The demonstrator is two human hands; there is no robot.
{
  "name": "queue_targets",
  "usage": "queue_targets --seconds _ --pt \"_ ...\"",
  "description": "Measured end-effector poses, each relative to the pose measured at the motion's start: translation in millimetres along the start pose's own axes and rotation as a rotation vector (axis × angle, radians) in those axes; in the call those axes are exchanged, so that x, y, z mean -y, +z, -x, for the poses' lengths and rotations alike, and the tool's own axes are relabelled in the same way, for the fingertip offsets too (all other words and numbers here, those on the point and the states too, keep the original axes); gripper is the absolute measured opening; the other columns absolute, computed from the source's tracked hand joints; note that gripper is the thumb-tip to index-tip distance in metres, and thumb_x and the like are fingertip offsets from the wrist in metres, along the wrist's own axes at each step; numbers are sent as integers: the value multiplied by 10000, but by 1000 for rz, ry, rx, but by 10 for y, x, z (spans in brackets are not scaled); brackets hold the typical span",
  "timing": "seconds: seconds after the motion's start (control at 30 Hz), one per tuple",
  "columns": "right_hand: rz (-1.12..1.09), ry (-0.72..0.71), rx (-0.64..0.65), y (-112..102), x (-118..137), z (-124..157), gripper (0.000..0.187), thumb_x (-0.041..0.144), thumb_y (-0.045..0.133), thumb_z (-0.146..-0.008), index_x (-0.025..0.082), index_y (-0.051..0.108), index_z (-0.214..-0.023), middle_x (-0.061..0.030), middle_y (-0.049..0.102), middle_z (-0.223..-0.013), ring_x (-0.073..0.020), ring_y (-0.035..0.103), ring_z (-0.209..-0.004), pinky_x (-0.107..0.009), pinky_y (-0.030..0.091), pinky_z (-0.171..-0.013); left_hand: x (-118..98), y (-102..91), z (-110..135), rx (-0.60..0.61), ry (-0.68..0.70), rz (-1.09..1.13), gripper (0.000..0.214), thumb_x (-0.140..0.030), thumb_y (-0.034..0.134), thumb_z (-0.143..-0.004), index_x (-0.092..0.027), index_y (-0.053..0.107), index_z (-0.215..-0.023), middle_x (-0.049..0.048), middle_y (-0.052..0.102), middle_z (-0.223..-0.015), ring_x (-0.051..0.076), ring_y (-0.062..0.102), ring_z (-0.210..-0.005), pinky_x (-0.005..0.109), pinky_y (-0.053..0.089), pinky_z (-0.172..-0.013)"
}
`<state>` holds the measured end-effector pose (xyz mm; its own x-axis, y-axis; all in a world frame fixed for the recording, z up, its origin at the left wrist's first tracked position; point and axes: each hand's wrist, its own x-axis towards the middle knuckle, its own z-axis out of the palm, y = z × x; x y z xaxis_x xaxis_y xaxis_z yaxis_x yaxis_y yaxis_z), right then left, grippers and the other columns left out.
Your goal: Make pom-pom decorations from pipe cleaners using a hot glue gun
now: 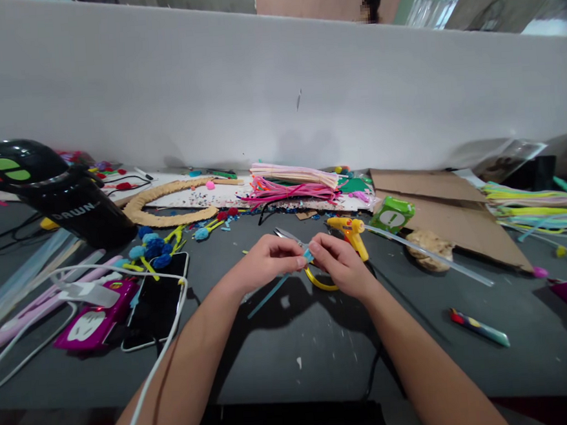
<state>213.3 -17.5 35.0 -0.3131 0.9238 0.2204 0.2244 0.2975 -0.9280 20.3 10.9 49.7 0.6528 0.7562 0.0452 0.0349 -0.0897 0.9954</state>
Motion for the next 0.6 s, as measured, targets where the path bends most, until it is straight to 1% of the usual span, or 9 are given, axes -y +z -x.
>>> queue_targets --seconds 0.13,0.2,0.23,0.3,0.37,0.4,0.5,0.6 --pt "8 -8 -71 36 -37 -3 339 447 483 -944 191 485 -723 34 404 -624 -100 355 -567 -239 301 -522 26 -9 -4 -19 -8 15 228 -348 684 -759 -122 680 -730 33 594 -680 130 515 -661 265 410 -645" --pt "-36 -3 -73 19 -44 -6 314 444 506 -934 193 517 -745 33 429 -620 -101 382 -560 -237 324 -520 41 -11 -7 -27 -13 51 218 -342 694 -749 -127 676 -716 27 590 -672 125 511 -651 260 402 -640" --pt "-69 -3 -61 2 -42 -8 280 441 527 -924 195 554 -792 26 471 -641 -104 415 -569 -237 349 -528 45 -11 -7 -32 -14 75 210 -334 700 -743 -129 674 -707 24 588 -669 122 509 -648 257 399 -639" --pt "-132 -14 -18 -37 -27 -9 233 426 585 -892 204 620 -951 -6 582 -758 -118 506 -631 -245 414 -572 49 -9 -5 -42 -17 130 191 -313 709 -732 -129 673 -698 24 588 -671 122 510 -652 255 393 -641" --pt "-165 -25 31 -71 -7 -5 296 400 647 -853 219 640 -1088 -37 646 -892 -139 572 -716 -263 465 -635 50 -4 -1 -46 -24 184 171 -294 711 -730 -128 676 -705 23 586 -668 123 512 -654 255 388 -639" --pt "-172 -28 44 -81 3 -3 312 386 669 -838 224 651 -1104 -42 659 -916 -144 587 -736 -270 478 -655 51 -1 1 -42 -30 209 164 -286 712 -729 -127 679 -710 22 582 -661 122 510 -649 256 385 -634" --pt "-186 -16 27 -83 18 2 247 354 704 -811 227 695 -1023 -30 676 -856 -139 596 -706 -272 492 -657 57 7 3 -28 -47 262 157 -274 723 -719 -124 680 -705 19 572 -642 118 502 -630 258 380 -624" --pt "-213 1 -3 -66 14 0 205 348 715 -801 223 700 -963 -21 679 -813 -134 600 -669 -268 497 -632 61 12 4 -21 -50 294 148 -259 729 -709 -118 683 -700 27 583 -657 118 504 -632 260 381 -625"
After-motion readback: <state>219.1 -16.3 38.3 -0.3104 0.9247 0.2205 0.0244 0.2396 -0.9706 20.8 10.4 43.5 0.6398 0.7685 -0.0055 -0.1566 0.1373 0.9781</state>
